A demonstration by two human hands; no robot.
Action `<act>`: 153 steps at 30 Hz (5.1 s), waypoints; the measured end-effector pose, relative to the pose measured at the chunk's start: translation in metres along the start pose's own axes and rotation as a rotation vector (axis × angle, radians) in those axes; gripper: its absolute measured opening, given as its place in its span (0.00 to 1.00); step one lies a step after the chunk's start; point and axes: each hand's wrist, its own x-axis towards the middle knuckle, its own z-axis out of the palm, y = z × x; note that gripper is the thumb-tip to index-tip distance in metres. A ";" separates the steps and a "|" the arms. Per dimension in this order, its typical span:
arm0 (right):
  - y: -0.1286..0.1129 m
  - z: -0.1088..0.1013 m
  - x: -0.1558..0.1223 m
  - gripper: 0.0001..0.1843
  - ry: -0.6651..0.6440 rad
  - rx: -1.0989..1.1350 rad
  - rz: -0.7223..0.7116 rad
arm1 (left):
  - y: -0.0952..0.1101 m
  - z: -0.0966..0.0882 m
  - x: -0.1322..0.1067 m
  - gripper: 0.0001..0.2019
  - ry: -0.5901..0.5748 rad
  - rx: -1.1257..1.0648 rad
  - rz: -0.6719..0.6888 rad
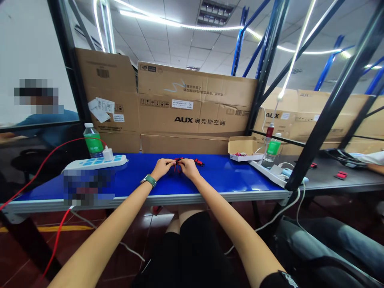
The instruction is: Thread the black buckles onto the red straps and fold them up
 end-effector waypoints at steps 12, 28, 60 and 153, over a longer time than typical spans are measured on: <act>-0.026 -0.017 -0.005 0.14 -0.206 -0.394 0.158 | 0.000 0.005 0.000 0.11 -0.056 0.219 0.237; -0.002 -0.003 -0.004 0.06 0.113 0.024 0.178 | 0.005 0.002 0.001 0.14 0.043 -0.061 0.058; 0.009 0.007 0.004 0.22 0.017 0.841 0.251 | -0.003 0.012 -0.001 0.22 -0.037 -0.293 -0.079; -0.003 -0.002 0.000 0.14 0.161 0.632 0.035 | -0.001 -0.001 -0.001 0.28 0.096 -0.555 -0.153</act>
